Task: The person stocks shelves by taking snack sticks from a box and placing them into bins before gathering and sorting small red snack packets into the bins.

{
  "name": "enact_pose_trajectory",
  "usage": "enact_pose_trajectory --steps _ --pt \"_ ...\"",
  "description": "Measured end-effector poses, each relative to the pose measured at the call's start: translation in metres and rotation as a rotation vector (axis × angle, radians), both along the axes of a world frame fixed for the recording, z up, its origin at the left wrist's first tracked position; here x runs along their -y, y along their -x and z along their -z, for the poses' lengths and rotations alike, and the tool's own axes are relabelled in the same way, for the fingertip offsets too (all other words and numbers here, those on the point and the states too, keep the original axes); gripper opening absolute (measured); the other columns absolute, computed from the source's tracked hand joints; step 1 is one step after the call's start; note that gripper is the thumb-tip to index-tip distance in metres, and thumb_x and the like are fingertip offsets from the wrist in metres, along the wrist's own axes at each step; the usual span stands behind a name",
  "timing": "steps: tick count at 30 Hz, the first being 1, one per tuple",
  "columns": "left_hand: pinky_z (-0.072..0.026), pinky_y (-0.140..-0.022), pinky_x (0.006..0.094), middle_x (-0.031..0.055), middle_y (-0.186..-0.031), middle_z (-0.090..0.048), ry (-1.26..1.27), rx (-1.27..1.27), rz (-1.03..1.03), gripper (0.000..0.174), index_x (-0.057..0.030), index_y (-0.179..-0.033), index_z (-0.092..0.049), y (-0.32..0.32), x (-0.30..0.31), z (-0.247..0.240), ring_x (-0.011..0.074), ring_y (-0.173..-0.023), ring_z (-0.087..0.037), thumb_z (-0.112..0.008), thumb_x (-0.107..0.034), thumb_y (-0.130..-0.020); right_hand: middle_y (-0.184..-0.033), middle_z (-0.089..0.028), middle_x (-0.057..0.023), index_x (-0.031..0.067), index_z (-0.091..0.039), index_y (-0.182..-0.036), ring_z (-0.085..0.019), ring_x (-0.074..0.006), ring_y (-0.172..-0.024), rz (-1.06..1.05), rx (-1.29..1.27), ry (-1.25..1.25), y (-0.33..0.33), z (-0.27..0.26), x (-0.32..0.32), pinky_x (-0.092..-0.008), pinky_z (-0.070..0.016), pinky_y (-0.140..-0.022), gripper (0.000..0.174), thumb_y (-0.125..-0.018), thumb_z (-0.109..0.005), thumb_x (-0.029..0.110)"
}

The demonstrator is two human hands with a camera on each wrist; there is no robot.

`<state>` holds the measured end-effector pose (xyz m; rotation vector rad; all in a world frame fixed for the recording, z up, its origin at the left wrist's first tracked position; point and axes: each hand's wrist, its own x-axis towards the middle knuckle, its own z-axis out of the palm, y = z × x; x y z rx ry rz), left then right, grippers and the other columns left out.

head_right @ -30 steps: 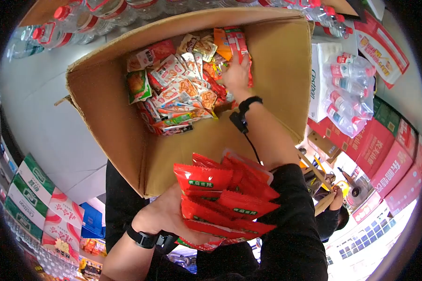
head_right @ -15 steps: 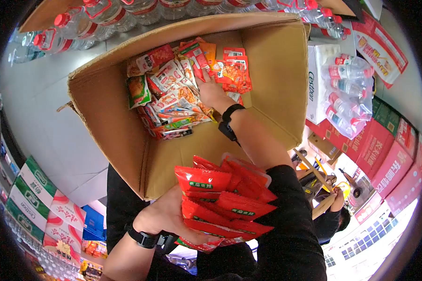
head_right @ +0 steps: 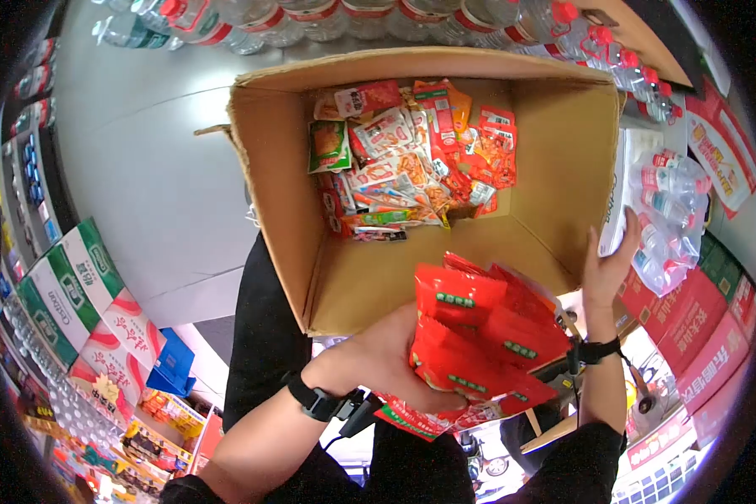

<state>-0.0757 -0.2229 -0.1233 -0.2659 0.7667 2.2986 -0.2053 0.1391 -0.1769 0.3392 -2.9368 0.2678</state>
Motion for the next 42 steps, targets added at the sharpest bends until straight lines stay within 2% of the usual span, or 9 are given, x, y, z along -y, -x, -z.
enact_pose_trajectory --steps 5,8,15,17,21,26,31,38,42 --pt "-0.0479 -0.107 0.0346 0.0060 -0.131 -0.066 -0.049 0.083 -0.001 0.081 -0.0043 -0.142 -0.052 -0.041 -0.008 -0.013 0.0137 -0.121 -0.059 -0.092 -0.013 -0.072 -0.120 -0.070 -0.0172 -0.0051 -0.058 -0.135 -0.066 -0.0276 -0.110 0.536 0.965 0.215 -0.016 0.050 -0.093 -0.0413 -0.0502 -0.101 0.052 -0.097 -0.072 0.029" --pt "-0.0473 -0.108 0.0349 0.0062 -0.132 -0.066 0.084 -0.134 -0.037 0.082 -0.0043 -0.142 -0.051 -0.056 0.005 -0.035 0.0138 -0.123 -0.058 -0.092 -0.012 -0.072 -0.112 -0.073 -0.0155 -0.0057 -0.063 -0.128 -0.068 -0.0247 -0.101 0.539 0.931 0.723 -0.027 0.059 -0.082 -0.0392 -0.0527 -0.092 0.050 -0.095 -0.074 0.030" --pt "-0.0497 -0.107 0.0415 0.0085 -0.137 -0.065 0.025 0.219 -0.375 0.092 -0.0043 -0.146 -0.050 -0.093 0.014 -0.105 0.0232 -0.126 -0.063 -0.096 -0.019 -0.068 -0.117 -0.072 -0.0247 -0.0018 -0.063 -0.130 -0.067 -0.0380 -0.112 0.308 1.017 -0.049 -0.041 -0.042 0.023 -0.0418 -0.0506 -0.097 0.042 -0.092 -0.062 0.015" --pt "-0.0519 -0.106 0.0431 0.0104 -0.135 -0.066 -0.150 0.289 -0.471 0.092 -0.0035 -0.146 -0.051 -0.106 0.004 -0.119 0.0267 -0.123 -0.066 -0.096 -0.022 -0.068 -0.116 -0.073 -0.0231 0.0001 -0.064 -0.130 -0.066 -0.0376 -0.114 0.270 0.899 0.400 -0.068 0.081 -0.047 -0.0419 -0.0506 -0.097 0.042 -0.090 -0.061 0.013" --pt "-0.0535 -0.105 0.0434 0.0114 -0.136 -0.066 -0.035 0.220 -0.578 0.093 -0.0028 -0.146 -0.049 -0.124 0.009 -0.150 0.0280 -0.122 -0.066 -0.095 -0.026 -0.069 -0.126 -0.071 -0.0180 -0.0008 -0.063 -0.133 -0.067 -0.0284 -0.117 0.017 1.111 0.633 -0.082 0.106 0.032 -0.0410 -0.0513 -0.101 0.053 -0.093 -0.075 0.032" --pt "-0.0565 -0.102 0.0436 0.0142 -0.135 -0.065 0.123 0.214 -0.588 0.075 -0.0013 -0.145 -0.047 -0.097 -0.029 -0.251 0.0266 -0.120 -0.067 -0.085 -0.012 -0.081 -0.128 -0.070 -0.0161 0.0025 -0.061 -0.136 -0.065 -0.0280 -0.122 -0.245 1.385 0.605 -0.100 -0.041 0.117 -0.0383 -0.0493 -0.104 0.051 -0.099 -0.069 0.036" --pt "-0.0598 -0.097 0.0447 0.0144 -0.133 -0.066 0.348 0.159 -0.521 0.062 -0.0029 -0.145 -0.045 -0.070 -0.083 -0.338 0.0273 -0.116 -0.069 -0.075 -0.007 -0.091 -0.110 -0.070 -0.0090 0.0003 -0.062 -0.119 -0.065 -0.0142 -0.106 0.066 1.105 1.641 -0.126 -0.267 0.089 -0.0296 -0.0528 -0.088 0.022 -0.110 -0.052 0.017" --pt "-0.0595 -0.098 0.0445 0.0136 -0.135 -0.065 0.401 0.061 -0.348 0.057 -0.0030 -0.144 -0.048 -0.076 -0.132 -0.410 0.0260 -0.117 -0.069 -0.074 -0.010 -0.094 -0.080 -0.064 -0.0051 0.0009 -0.057 -0.109 -0.062 -0.0113 -0.068 -0.266 0.654 1.237 -0.164 -0.445 0.008 -0.0272 -0.0510 -0.065 0.036 -0.096 -0.078 0.027" --pt "-0.0602 -0.094 0.0405 0.0106 -0.126 -0.070 0.401 0.059 -0.235 0.046 -0.0020 -0.135 -0.057 -0.070 -0.173 -0.430 0.0219 -0.110 -0.070 -0.076 -0.013 -0.094 -0.095 -0.071 -0.0115 -0.0001 -0.055 -0.116 -0.069 -0.0141 -0.085 -0.142 0.695 1.057 -0.178 -0.499 -0.006 -0.0320 -0.0558 -0.076 0.053 -0.087 -0.087 0.031"
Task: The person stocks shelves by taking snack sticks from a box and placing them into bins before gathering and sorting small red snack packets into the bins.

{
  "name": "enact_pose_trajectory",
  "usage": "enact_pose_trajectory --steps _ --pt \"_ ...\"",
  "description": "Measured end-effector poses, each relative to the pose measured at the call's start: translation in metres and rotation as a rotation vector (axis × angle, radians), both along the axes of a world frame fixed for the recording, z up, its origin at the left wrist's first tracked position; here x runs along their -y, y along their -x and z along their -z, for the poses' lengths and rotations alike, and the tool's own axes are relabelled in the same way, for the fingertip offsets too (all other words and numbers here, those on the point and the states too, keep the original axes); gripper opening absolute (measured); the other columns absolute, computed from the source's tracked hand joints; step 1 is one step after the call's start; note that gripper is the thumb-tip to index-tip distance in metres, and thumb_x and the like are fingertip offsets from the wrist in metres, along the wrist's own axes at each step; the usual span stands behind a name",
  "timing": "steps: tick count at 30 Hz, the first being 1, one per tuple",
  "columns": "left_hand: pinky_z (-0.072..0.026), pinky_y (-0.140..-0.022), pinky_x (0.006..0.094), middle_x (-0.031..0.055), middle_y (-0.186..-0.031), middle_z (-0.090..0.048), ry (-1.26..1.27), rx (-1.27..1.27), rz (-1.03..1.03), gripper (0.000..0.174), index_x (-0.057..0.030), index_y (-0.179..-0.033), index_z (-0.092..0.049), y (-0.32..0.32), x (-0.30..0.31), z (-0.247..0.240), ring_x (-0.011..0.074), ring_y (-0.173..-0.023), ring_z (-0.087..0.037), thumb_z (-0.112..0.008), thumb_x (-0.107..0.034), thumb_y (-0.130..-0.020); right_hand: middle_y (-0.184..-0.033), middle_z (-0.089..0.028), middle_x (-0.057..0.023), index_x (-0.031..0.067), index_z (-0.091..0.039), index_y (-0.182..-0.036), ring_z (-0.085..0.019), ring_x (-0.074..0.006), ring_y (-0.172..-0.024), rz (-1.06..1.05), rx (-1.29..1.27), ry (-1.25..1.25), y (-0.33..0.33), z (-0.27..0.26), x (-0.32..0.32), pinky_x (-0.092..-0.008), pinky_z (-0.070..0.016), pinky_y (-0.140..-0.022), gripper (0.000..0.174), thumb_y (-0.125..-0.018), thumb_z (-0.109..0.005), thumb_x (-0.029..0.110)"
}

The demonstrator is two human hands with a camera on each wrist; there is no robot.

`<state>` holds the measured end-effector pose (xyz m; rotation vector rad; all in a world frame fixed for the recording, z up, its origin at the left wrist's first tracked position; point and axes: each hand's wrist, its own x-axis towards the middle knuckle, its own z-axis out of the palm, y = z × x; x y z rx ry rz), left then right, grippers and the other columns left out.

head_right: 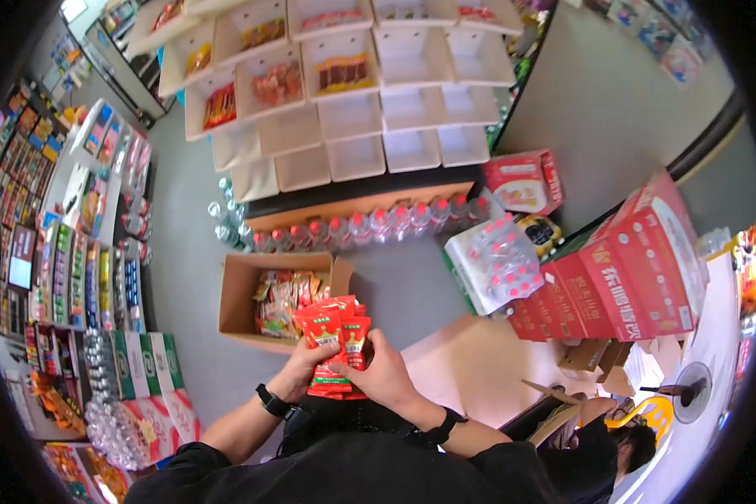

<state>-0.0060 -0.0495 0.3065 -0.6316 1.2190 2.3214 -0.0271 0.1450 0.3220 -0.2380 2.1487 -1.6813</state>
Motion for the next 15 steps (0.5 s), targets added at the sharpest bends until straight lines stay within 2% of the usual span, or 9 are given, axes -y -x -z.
enact_pose_trajectory --steps 1,2,4,5,8,9,10,12,15 --pt "-0.0603 -0.093 0.0399 0.0103 -0.125 -0.069 -0.031 0.008 -0.001 0.046 -0.0021 -0.134 -0.057 0.002 -0.008 -0.006 0.0216 -0.109 -0.070 -0.077 -0.014 -0.094 -0.101 -0.072 -0.0133 -0.0007 -0.055 -0.118 -0.071 -0.0160 -0.093 0.061 0.027 0.001 -0.002 -0.001 -0.003 -0.0337 -0.0571 -0.082 0.057 -0.085 -0.089 0.030" --pt "-0.0603 -0.092 0.0393 0.0101 -0.125 -0.069 -0.062 0.017 -0.005 0.046 -0.0022 -0.134 -0.057 0.007 -0.015 -0.010 0.0214 -0.109 -0.070 -0.077 -0.015 -0.094 -0.101 -0.072 -0.0133 -0.0007 -0.055 -0.118 -0.071 -0.0160 -0.093 0.073 0.001 0.002 -0.002 -0.001 -0.007 -0.0337 -0.0571 -0.082 0.057 -0.085 -0.089 0.030" --pt "-0.0597 -0.094 0.0394 0.0098 -0.127 -0.069 -0.026 -0.012 0.030 0.047 -0.0032 -0.135 -0.057 0.016 -0.018 -0.011 0.0221 -0.111 -0.070 -0.077 -0.015 -0.095 -0.113 -0.071 -0.0158 -0.0037 -0.055 -0.121 -0.070 -0.0202 -0.106 0.199 0.134 0.218 0.000 0.001 -0.008 -0.0355 -0.0566 -0.091 0.060 -0.083 -0.090 0.026" --pt "-0.0591 -0.096 0.0400 0.0098 -0.128 -0.068 -0.039 -0.037 0.041 0.050 -0.0032 -0.137 -0.056 0.020 -0.019 -0.010 0.0226 -0.112 -0.070 -0.077 -0.016 -0.094 -0.119 -0.070 -0.0164 -0.0053 -0.055 -0.125 -0.069 -0.0207 -0.109 0.193 0.179 0.251 0.005 0.002 -0.010 -0.0351 -0.0562 -0.095 0.060 -0.084 -0.089 0.021" --pt "-0.0578 -0.099 0.0408 0.0100 -0.131 -0.067 -0.090 -0.079 0.046 0.056 -0.0032 -0.140 -0.053 0.039 -0.013 -0.006 0.0234 -0.115 -0.069 -0.079 -0.018 -0.093 -0.123 -0.069 -0.0157 -0.0059 -0.054 -0.129 -0.068 -0.0189 -0.111 0.163 0.308 0.313 0.025 -0.008 -0.016 -0.0349 -0.0561 -0.095 0.056 -0.087 -0.086 0.015" --pt "-0.0572 -0.101 0.0412 0.0101 -0.132 -0.067 -0.127 -0.080 0.031 0.060 -0.0032 -0.141 -0.051 0.042 -0.009 -0.002 0.0239 -0.116 -0.068 -0.080 -0.020 -0.092 -0.123 -0.069 -0.0137 -0.0054 -0.055 -0.130 -0.068 -0.0175 -0.110 0.192 0.337 0.426 0.031 -0.008 -0.012 -0.0341 -0.0557 -0.096 0.048 -0.091 -0.080 0.009" --pt "-0.0570 -0.102 0.0426 0.0109 -0.134 -0.065 -0.192 -0.102 0.031 0.063 -0.0030 -0.142 -0.049 0.048 0.000 0.009 0.0246 -0.118 -0.068 -0.081 -0.022 -0.091 -0.123 -0.069 -0.0137 -0.0054 -0.055 -0.130 -0.068 -0.0175 -0.110 0.189 0.345 0.416 0.040 -0.009 -0.007 -0.0341 -0.0557 -0.096 0.048 -0.091 -0.080 0.009" --pt "-0.0583 -0.101 0.0439 0.0114 -0.135 -0.065 -0.244 -0.048 0.052 0.061 -0.0036 -0.142 -0.049 0.064 0.013 0.010 0.0254 -0.118 -0.068 -0.079 -0.020 -0.092 -0.122 -0.069 -0.0111 -0.0046 -0.054 -0.132 -0.068 -0.0171 -0.108 0.210 0.379 0.570 0.057 -0.012 -0.001 -0.0351 -0.0549 -0.099 0.047 -0.092 -0.078 0.006" --pt "-0.0614 -0.096 0.0451 0.0127 -0.131 -0.067 -0.243 -0.073 -0.069 0.054 -0.0039 -0.141 -0.051 0.094 0.022 -0.028 0.0268 -0.115 -0.070 -0.076 -0.011 -0.093 -0.122 -0.069 -0.0114 -0.0043 -0.056 -0.131 -0.068 -0.0164 -0.107 0.215 0.415 0.563 0.097 -0.020 0.009 -0.0344 -0.0557 -0.098 0.041 -0.096 -0.073 0.007"
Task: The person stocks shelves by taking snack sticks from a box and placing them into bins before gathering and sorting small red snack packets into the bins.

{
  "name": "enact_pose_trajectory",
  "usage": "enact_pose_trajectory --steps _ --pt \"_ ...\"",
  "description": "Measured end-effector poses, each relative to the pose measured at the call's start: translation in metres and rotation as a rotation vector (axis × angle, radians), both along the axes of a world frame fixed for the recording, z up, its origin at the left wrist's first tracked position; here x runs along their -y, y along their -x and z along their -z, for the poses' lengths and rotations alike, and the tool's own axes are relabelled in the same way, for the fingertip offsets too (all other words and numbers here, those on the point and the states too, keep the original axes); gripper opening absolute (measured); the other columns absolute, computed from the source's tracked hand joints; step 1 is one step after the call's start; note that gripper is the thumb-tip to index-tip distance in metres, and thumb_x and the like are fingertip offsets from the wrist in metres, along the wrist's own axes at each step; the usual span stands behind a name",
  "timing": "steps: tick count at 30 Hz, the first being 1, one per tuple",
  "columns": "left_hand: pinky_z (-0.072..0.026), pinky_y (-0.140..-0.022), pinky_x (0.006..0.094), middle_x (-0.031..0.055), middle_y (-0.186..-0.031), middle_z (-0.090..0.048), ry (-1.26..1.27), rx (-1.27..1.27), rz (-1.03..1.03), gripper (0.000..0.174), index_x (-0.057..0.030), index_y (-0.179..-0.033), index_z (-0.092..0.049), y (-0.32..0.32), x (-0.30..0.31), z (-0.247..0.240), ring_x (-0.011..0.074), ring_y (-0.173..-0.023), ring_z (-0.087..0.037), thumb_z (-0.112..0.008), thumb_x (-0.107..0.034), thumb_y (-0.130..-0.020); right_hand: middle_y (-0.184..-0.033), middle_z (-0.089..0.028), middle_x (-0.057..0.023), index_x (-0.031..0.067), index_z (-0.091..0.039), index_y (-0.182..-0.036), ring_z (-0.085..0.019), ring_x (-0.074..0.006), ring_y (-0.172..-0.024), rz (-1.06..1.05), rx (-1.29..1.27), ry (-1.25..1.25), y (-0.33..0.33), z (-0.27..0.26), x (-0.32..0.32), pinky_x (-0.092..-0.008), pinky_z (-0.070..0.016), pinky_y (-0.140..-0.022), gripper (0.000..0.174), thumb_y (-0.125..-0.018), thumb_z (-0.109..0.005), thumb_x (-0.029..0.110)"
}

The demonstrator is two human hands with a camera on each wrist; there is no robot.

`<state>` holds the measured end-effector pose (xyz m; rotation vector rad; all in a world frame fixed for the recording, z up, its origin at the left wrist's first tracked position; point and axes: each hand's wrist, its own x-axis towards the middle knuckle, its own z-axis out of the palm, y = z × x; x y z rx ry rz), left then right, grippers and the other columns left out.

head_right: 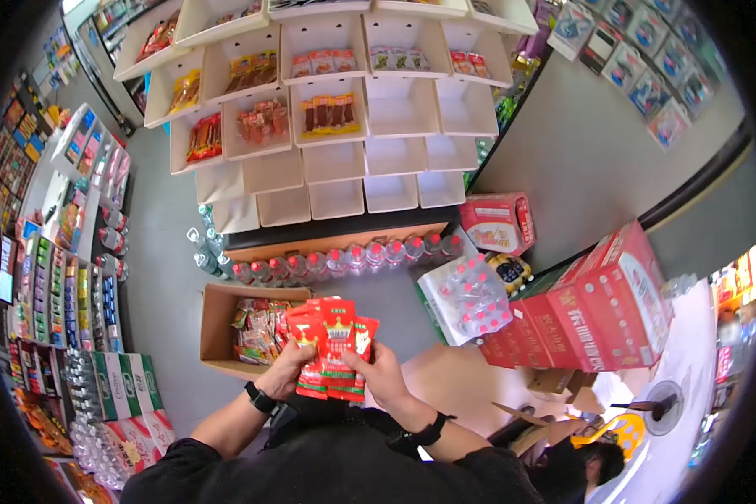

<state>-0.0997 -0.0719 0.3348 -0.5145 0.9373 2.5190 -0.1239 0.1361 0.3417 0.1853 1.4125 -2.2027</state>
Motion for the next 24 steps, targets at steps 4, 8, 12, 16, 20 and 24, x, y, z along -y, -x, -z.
enact_pose_trajectory --steps 4,8,12,16,20,24 --pt "-0.0615 -0.097 0.0475 0.0138 -0.133 -0.067 0.014 0.055 0.020 0.054 -0.0033 -0.143 -0.050 0.036 0.023 -0.070 0.0279 -0.117 -0.069 -0.074 -0.011 -0.095 -0.120 -0.070 -0.0112 -0.0040 -0.060 -0.127 -0.069 -0.0175 -0.107 0.017 0.141 0.116 0.035 -0.077 0.020 -0.0359 -0.0576 -0.095 0.035 -0.098 -0.072 0.012" --pt "-0.0631 -0.093 0.0486 0.0161 -0.133 -0.067 -0.013 0.031 0.003 0.056 -0.0020 -0.144 -0.049 0.070 0.040 -0.142 0.0295 -0.114 -0.071 -0.074 -0.012 -0.094 -0.123 -0.070 -0.0114 -0.0020 -0.057 -0.132 -0.070 -0.0226 -0.108 0.081 0.164 0.274 0.072 -0.156 0.033 -0.0416 -0.0586 -0.097 0.039 -0.098 -0.070 0.011" --pt "-0.0610 -0.098 0.0472 0.0160 -0.133 -0.067 -0.063 -0.006 0.005 0.062 -0.0013 -0.144 -0.049 0.087 0.052 -0.204 0.0300 -0.116 -0.070 -0.076 -0.021 -0.092 -0.123 -0.070 -0.0114 -0.0002 -0.056 -0.132 -0.070 -0.0226 -0.110 0.158 0.139 0.357 0.104 -0.218 0.031 -0.0433 -0.0569 -0.099 0.038 -0.099 -0.069 0.012" --pt "-0.0631 -0.093 0.0477 0.0155 -0.128 -0.069 -0.097 -0.047 -0.054 0.058 -0.0018 -0.143 -0.050 0.101 0.062 -0.222 0.0294 -0.110 -0.072 -0.074 -0.019 -0.093 -0.122 -0.070 -0.0097 0.0019 -0.057 -0.131 -0.069 -0.0203 -0.109 0.182 0.016 0.385 0.155 -0.234 0.015 -0.0406 -0.0566 -0.098 0.033 -0.100 -0.068 0.012" --pt "-0.0613 -0.096 0.0478 0.0175 -0.132 -0.066 -0.055 -0.072 -0.158 0.060 -0.0005 -0.143 -0.048 0.112 0.073 -0.216 0.0310 -0.114 -0.071 -0.075 -0.018 -0.092 -0.119 -0.071 -0.0082 0.0026 -0.060 -0.128 -0.070 -0.0199 -0.107 0.167 -0.058 0.315 0.210 -0.219 -0.005 -0.0394 -0.0572 -0.096 0.029 -0.101 -0.067 0.010" --pt "-0.0616 -0.095 0.0470 0.0182 -0.130 -0.066 0.056 -0.097 -0.345 0.065 0.0005 -0.144 -0.046 0.115 0.075 -0.201 0.0312 -0.113 -0.071 -0.076 -0.019 -0.090 -0.115 -0.072 -0.0098 0.0016 -0.060 -0.127 -0.072 -0.0215 -0.101 0.144 -0.069 0.178 0.294 -0.162 -0.031 -0.0401 -0.0602 -0.090 0.029 -0.100 -0.067 0.008"
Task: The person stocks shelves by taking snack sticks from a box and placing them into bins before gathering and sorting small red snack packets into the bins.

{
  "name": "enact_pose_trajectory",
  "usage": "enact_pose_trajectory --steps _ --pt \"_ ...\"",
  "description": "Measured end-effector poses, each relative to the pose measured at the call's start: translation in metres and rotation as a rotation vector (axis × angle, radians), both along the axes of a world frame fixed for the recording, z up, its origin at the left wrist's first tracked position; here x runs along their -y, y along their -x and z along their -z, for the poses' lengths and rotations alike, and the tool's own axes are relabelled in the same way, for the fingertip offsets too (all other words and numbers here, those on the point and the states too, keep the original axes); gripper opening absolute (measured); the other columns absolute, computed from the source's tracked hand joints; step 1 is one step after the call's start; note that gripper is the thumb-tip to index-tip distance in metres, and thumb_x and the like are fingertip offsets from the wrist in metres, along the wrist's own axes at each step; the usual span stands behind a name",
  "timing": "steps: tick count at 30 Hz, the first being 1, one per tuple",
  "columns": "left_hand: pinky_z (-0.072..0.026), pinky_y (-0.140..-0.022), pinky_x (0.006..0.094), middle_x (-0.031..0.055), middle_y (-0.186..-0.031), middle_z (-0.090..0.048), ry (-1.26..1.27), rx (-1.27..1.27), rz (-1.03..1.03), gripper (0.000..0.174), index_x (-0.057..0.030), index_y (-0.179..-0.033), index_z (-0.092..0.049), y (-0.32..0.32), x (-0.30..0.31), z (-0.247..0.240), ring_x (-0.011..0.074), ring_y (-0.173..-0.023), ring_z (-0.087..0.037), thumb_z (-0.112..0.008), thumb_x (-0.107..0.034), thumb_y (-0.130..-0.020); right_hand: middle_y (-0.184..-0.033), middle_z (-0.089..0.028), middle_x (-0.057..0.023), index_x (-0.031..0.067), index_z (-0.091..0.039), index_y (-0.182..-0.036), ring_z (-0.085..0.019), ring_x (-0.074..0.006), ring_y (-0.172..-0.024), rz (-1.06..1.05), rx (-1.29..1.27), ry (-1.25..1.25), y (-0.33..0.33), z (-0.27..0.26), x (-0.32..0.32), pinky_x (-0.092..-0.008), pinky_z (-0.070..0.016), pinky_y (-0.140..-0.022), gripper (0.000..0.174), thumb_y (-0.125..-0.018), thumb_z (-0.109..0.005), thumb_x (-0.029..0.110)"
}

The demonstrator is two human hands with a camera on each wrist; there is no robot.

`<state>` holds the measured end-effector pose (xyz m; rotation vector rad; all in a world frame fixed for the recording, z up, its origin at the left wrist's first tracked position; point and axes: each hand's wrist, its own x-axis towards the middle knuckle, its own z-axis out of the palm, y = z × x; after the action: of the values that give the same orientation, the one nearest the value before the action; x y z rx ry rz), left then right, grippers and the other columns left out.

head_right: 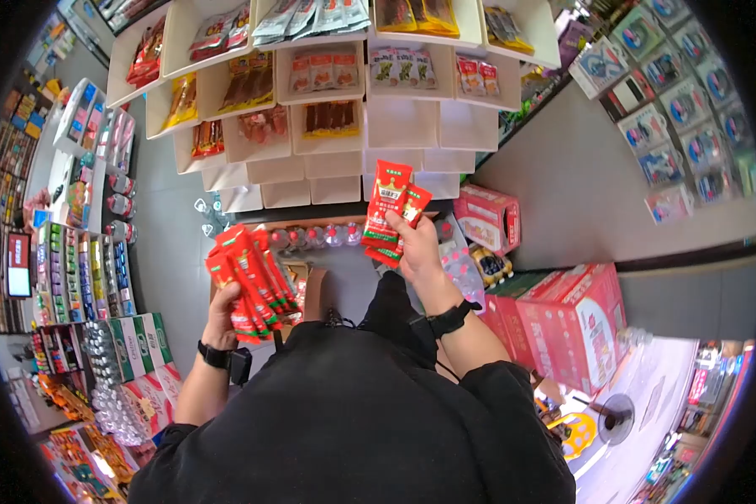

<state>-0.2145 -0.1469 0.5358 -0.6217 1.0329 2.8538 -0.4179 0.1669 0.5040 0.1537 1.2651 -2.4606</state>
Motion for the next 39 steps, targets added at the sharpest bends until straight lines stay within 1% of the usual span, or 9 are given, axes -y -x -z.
enact_pose_trajectory --steps 9,13,19,26,29,31,32,34,39 --pt "-0.0636 -0.091 0.0540 0.0220 -0.132 -0.065 0.060 0.120 -0.403 0.083 0.0031 -0.148 -0.042 0.022 -0.062 0.006 0.0372 -0.112 -0.071 -0.079 -0.038 -0.086 -0.097 -0.074 -0.0142 0.0048 -0.064 -0.119 -0.076 -0.0294 -0.074 -0.106 0.169 -0.434 0.234 0.107 -0.037 -0.0474 -0.0644 -0.053 0.026 -0.094 -0.073 0.007" --pt "-0.0674 -0.076 0.0532 0.0235 -0.122 -0.069 0.057 0.133 -0.627 0.085 0.0028 -0.146 -0.042 0.018 -0.104 0.009 0.0393 -0.098 -0.075 -0.080 -0.042 -0.084 -0.101 -0.073 -0.0139 0.0047 -0.066 -0.117 -0.076 -0.0330 -0.081 -0.186 0.200 -0.542 0.323 0.137 -0.005 -0.0527 -0.0654 -0.062 0.024 -0.094 -0.073 0.008" --pt "-0.0611 -0.093 0.0593 0.0216 -0.135 -0.064 0.052 0.161 -0.946 0.089 -0.0002 -0.150 -0.039 -0.017 -0.178 0.047 0.0388 -0.115 -0.069 -0.079 -0.048 -0.086 -0.116 -0.073 -0.0149 0.0064 -0.060 -0.127 -0.074 -0.0382 -0.099 -0.444 0.242 -0.492 0.426 0.214 0.042 -0.0565 -0.0610 -0.081 0.027 -0.103 -0.054 0.017" --pt "-0.0663 -0.085 0.0468 0.0214 -0.127 -0.069 0.007 0.236 -1.099 0.079 0.0035 -0.140 -0.047 -0.048 -0.235 0.062 0.0323 -0.105 -0.075 -0.078 -0.047 -0.088 -0.112 -0.074 -0.0152 0.0072 -0.064 -0.125 -0.072 -0.0358 -0.102 -0.630 0.162 -0.442 0.489 0.257 0.040 -0.0520 -0.0592 -0.086 0.034 -0.095 -0.070 0.022" --pt "-0.0682 -0.078 0.0448 0.0223 -0.125 -0.069 0.017 0.274 -1.155 0.080 0.0045 -0.140 -0.046 -0.047 -0.236 0.041 0.0331 -0.098 -0.077 -0.079 -0.046 -0.087 -0.105 -0.070 -0.0264 0.0039 -0.066 -0.118 -0.067 -0.0435 -0.103 -0.839 -1.187 -1.467 0.480 0.229 0.012 -0.0457 -0.0566 -0.086 0.044 -0.077 -0.077 0.015" --pt "-0.0684 -0.077 0.0456 0.0224 -0.124 -0.069 0.014 0.256 -1.170 0.082 0.0050 -0.141 -0.045 -0.057 -0.228 0.035 0.0344 -0.097 -0.076 -0.079 -0.046 -0.086 -0.107 -0.073 -0.0222 0.0037 -0.068 -0.118 -0.071 -0.0401 -0.099 -0.842 -1.446 -1.713 0.452 0.196 -0.005 -0.0470 -0.0582 -0.083 0.034 -0.085 -0.075 0.011" --pt "-0.0685 -0.075 0.0463 0.0226 -0.124 -0.069 0.004 0.251 -1.187 0.084 0.0055 -0.142 -0.044 -0.064 -0.221 0.031 0.0357 -0.096 -0.076 -0.080 -0.046 -0.085 -0.107 -0.073 -0.0222 0.0037 -0.068 -0.118 -0.071 -0.0401 -0.099 -0.822 -1.436 -1.718 0.448 0.204 -0.005 -0.0470 -0.0582 -0.083 0.034 -0.085 -0.075 0.011" --pt "-0.0663 -0.083 0.0464 0.0213 -0.126 -0.069 -0.004 0.194 -1.074 0.079 0.0048 -0.140 -0.046 -0.081 -0.199 0.014 0.0334 -0.101 -0.075 -0.082 -0.038 -0.084 -0.113 -0.072 -0.0122 0.0004 -0.069 -0.118 -0.071 -0.0267 -0.093 -0.170 -0.035 -0.726 0.443 0.224 0.003 -0.0435 -0.0585 -0.079 0.027 -0.094 -0.073 0.011" --pt "-0.0642 -0.089 0.0461 0.0198 -0.125 -0.070 0.079 0.220 -0.900 0.074 0.0046 -0.138 -0.048 -0.104 -0.166 0.000 0.0317 -0.104 -0.075 -0.083 -0.030 -0.083 -0.113 -0.072 -0.0093 0.0018 -0.069 -0.117 -0.072 -0.0242 -0.089 -0.160 0.031 -0.691 0.419 0.194 -0.007 -0.0419 -0.0592 -0.070 0.029 -0.090 -0.080 0.009"
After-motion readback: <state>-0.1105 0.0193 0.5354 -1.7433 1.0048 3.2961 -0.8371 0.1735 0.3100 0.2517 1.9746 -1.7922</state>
